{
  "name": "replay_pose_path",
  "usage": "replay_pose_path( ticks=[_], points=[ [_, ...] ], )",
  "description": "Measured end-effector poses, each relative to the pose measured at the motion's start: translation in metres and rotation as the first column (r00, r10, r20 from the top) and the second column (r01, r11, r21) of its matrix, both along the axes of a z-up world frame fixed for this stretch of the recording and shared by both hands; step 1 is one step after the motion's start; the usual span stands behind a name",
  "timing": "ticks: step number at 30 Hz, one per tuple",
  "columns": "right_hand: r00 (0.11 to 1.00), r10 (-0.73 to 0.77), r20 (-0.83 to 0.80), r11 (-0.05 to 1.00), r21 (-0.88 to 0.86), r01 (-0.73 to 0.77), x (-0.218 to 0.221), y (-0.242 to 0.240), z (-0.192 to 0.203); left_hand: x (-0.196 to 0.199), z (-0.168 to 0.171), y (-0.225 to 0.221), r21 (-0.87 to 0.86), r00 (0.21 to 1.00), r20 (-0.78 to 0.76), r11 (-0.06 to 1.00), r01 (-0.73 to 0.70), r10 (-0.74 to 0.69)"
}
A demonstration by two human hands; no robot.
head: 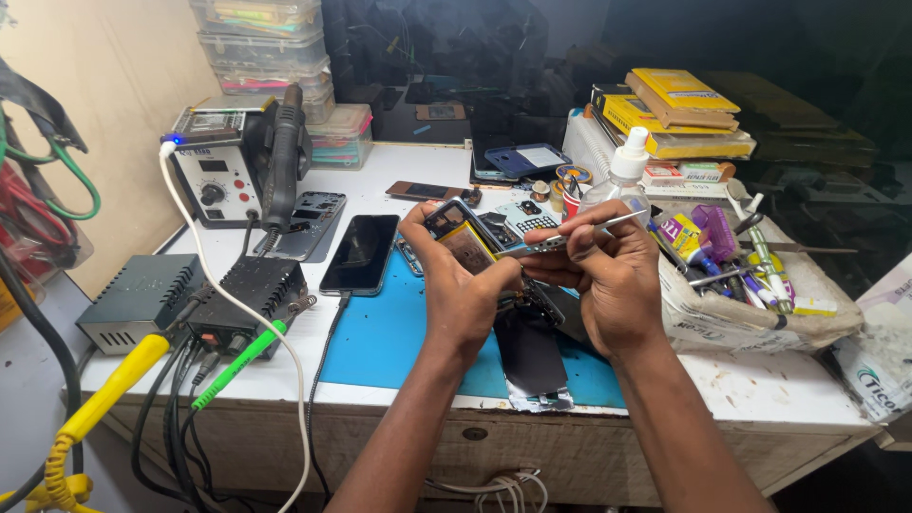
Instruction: The person disassembles a mobile phone using a small screwdriver and a prying tool, removing the back panel and battery, and then applies liquid from a bottle onto the internal components.
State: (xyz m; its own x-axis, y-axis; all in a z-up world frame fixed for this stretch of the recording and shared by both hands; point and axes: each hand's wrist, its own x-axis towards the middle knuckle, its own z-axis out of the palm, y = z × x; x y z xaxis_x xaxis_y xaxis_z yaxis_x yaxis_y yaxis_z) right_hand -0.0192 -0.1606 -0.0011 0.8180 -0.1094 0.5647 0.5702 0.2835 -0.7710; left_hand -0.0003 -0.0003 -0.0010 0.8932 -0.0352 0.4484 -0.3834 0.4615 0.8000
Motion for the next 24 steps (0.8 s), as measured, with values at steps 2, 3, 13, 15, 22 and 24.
replay_pose_path(
  ticks=[2,3,13,15,22,24],
  points=[
    [0.999,-0.008,0.041,0.999,-0.045,0.01,-0.002,0.002,0.0,0.001,-0.003,0.002,0.017,1.0,0.004,1.0,-0.006,0.006],
    [0.999,-0.01,0.037,0.999,-0.043,0.012,-0.003,0.002,0.0,0.001,-0.005,0.003,0.033,1.0,0.012,0.999,-0.015,0.015],
    [0.996,-0.039,0.084,0.997,-0.06,0.044,-0.011,0.0,0.006,0.0,0.0,0.011,0.119,0.982,0.113,0.984,0.135,-0.149],
    [0.997,-0.03,0.072,0.998,-0.055,0.034,-0.011,0.0,0.006,-0.001,0.0,0.013,0.125,0.978,0.124,0.981,0.15,-0.165],
    [0.995,-0.005,0.099,0.989,-0.149,0.02,-0.01,0.015,0.006,0.002,-0.005,0.014,0.074,0.998,0.03,0.996,0.054,-0.057],
    [0.995,0.016,0.1,0.991,-0.137,-0.002,-0.009,0.018,0.007,0.002,-0.007,0.012,0.011,0.999,-0.039,1.0,0.006,-0.006]
  ],
)
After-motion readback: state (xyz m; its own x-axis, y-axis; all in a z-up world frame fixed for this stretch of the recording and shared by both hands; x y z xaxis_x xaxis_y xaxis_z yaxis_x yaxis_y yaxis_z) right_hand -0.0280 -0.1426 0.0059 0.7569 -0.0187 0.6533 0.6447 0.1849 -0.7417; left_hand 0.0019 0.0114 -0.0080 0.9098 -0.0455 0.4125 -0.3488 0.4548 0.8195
